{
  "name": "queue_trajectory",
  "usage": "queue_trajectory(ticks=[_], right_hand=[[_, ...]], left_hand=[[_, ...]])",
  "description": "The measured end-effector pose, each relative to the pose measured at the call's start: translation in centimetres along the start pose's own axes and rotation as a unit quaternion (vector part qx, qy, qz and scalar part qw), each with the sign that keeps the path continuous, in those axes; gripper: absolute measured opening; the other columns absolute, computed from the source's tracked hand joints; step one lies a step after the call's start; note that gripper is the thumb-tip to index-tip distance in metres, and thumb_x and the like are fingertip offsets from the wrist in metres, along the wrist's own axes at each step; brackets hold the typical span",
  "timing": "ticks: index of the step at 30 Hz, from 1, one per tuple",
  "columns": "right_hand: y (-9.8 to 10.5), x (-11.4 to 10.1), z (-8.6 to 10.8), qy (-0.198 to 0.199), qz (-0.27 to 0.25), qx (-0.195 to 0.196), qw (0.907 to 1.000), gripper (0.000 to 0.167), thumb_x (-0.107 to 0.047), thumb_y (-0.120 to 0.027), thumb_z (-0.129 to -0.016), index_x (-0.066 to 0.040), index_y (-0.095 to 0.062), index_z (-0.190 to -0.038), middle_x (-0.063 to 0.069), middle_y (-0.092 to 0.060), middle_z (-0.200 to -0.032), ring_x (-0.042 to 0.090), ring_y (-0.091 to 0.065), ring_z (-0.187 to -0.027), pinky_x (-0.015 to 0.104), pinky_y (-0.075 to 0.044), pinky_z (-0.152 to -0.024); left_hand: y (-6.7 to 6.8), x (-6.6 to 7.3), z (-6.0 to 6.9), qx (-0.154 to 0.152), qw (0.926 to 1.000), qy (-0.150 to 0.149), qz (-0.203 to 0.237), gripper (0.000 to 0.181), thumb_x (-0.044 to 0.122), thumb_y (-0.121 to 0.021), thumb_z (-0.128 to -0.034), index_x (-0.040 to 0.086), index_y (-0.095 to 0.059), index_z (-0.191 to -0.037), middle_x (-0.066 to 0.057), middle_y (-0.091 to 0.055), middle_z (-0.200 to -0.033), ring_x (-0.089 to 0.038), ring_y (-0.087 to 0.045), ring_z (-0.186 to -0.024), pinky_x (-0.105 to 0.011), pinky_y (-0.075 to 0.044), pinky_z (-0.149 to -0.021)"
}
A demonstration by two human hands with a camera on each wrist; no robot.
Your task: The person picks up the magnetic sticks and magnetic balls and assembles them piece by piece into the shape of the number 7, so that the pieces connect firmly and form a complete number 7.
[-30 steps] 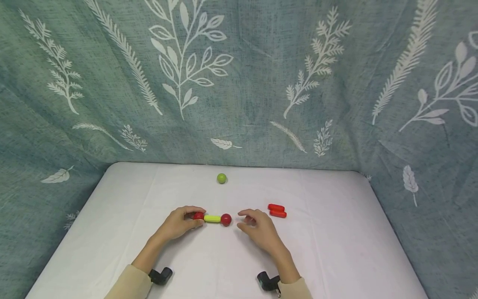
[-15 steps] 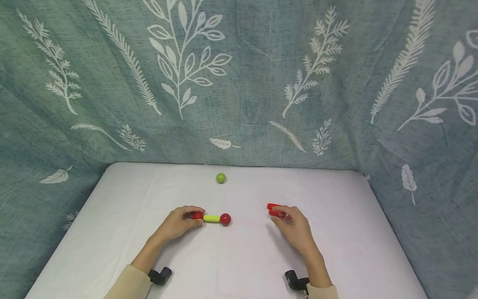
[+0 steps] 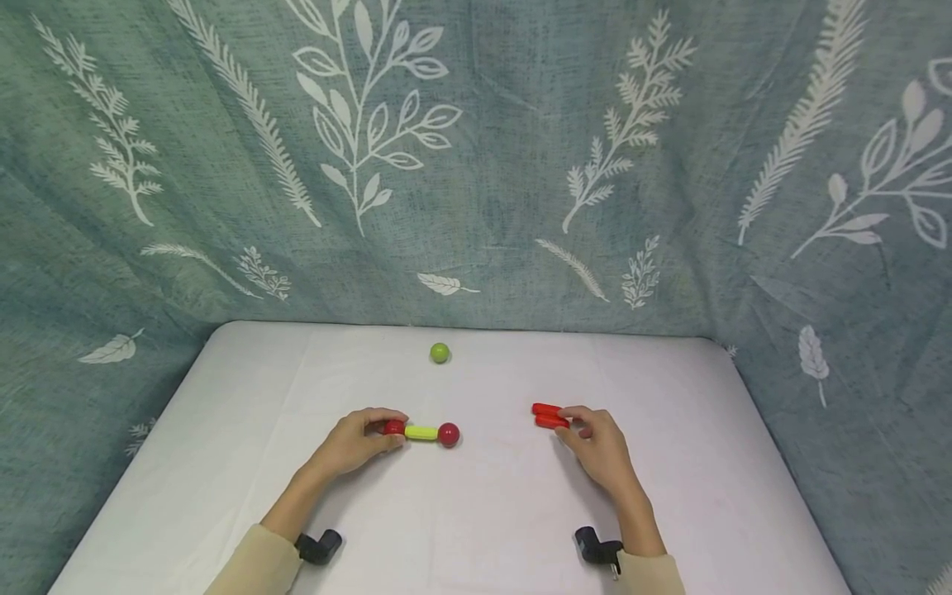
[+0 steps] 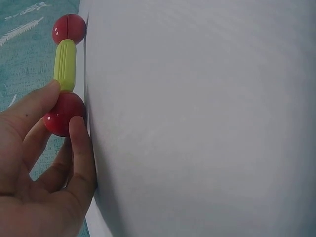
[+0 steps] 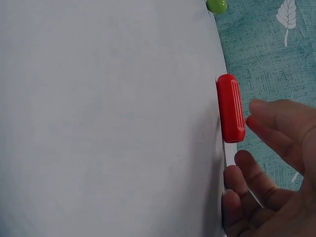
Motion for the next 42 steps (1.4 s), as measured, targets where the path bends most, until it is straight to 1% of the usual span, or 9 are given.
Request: queue_trajectory(ticks=[7, 15, 23, 26, 31, 36, 42], right_hand=[[0.0, 0.0, -0.1, 0.004, 0.010, 0.002, 0.9999, 0.027, -0.010, -0.075, -0.089, -0.005, -0.071, -0.115, 0.016, -0.064, -0.102, 0.024, -0.056, -0.081, 0.035, -0.045, -0.065], [-0.3, -0.1, 0.0, -0.018, 0.021, -0.013, 0.9995, 0.025, -0.013, -0.074, -0.089, -0.005, -0.070, -0.112, 0.017, -0.064, -0.108, 0.030, -0.060, -0.092, 0.037, -0.047, -0.069], [-0.4, -0.3, 0.0, -0.011, 0.042, -0.019, 0.9989, 0.027, -0.011, -0.076, -0.087, 0.000, -0.071, -0.111, 0.015, -0.062, -0.100, 0.026, -0.055, -0.084, 0.036, -0.045, -0.067], [-0.4, -0.4, 0.1, -0.012, 0.046, -0.024, 0.9986, 0.028, -0.011, -0.075, -0.087, 0.000, -0.070, -0.112, 0.014, -0.061, -0.098, 0.025, -0.053, -0.082, 0.035, -0.043, -0.065], [-0.5, -0.6, 0.2, -0.003, 0.058, -0.019, 0.9981, 0.028, -0.012, -0.076, -0.086, 0.002, -0.070, -0.110, 0.014, -0.061, -0.098, 0.024, -0.053, -0.082, 0.035, -0.043, -0.066], [-0.5, -1.2, 0.7, -0.002, 0.039, -0.016, 0.9991, 0.025, -0.011, -0.077, -0.086, -0.001, -0.072, -0.107, 0.012, -0.060, -0.095, 0.022, -0.050, -0.077, 0.035, -0.041, -0.064], [-1.6, -2.5, 1.7, -0.019, 0.012, -0.039, 0.9990, 0.022, -0.014, -0.078, -0.086, -0.006, -0.073, -0.106, 0.008, -0.058, -0.093, 0.020, -0.049, -0.077, 0.032, -0.041, -0.063]], left_hand=[[-0.1, -0.1, -0.1, 0.003, 1.0000, 0.000, 0.000, 0.028, 0.030, -0.080, -0.0864, 0.029, -0.074, -0.114, 0.002, -0.067, -0.119, -0.022, -0.059, -0.113, -0.048, -0.048, -0.093], [-0.1, -0.1, 0.0, 0.004, 1.0000, 0.004, 0.001, 0.028, 0.029, -0.080, -0.0866, 0.028, -0.074, -0.114, 0.001, -0.067, -0.119, -0.024, -0.059, -0.115, -0.050, -0.047, -0.094], [-0.2, -0.2, -0.1, 0.001, 1.0000, -0.007, 0.000, 0.028, 0.031, -0.079, -0.0870, 0.028, -0.074, -0.115, 0.001, -0.067, -0.119, -0.023, -0.059, -0.115, -0.049, -0.048, -0.094], [-0.2, -0.2, -0.1, 0.000, 1.0000, -0.005, 0.001, 0.028, 0.030, -0.079, -0.0870, 0.028, -0.074, -0.115, 0.001, -0.067, -0.118, -0.023, -0.059, -0.113, -0.049, -0.048, -0.093], [-0.2, -0.3, 0.0, -0.002, 1.0000, -0.004, 0.003, 0.028, 0.030, -0.079, -0.0869, 0.028, -0.074, -0.115, 0.001, -0.067, -0.118, -0.022, -0.059, -0.113, -0.048, -0.048, -0.092], [-0.2, -0.2, -0.1, 0.001, 0.9999, -0.011, 0.004, 0.029, 0.031, -0.079, -0.0869, 0.028, -0.074, -0.115, 0.002, -0.067, -0.118, -0.021, -0.059, -0.113, -0.047, -0.048, -0.093], [-0.1, 0.0, -0.1, 0.003, 1.0000, -0.008, 0.000, 0.028, 0.028, -0.080, -0.0869, 0.027, -0.074, -0.114, 0.002, -0.068, -0.116, -0.021, -0.060, -0.111, -0.048, -0.048, -0.091]])
Point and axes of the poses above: each hand's wrist, its own z-axis away from the middle knuckle, its own y-axis out of the back of the hand, x = y × z, the point moved 1 cm from there along -z, towards the middle knuckle
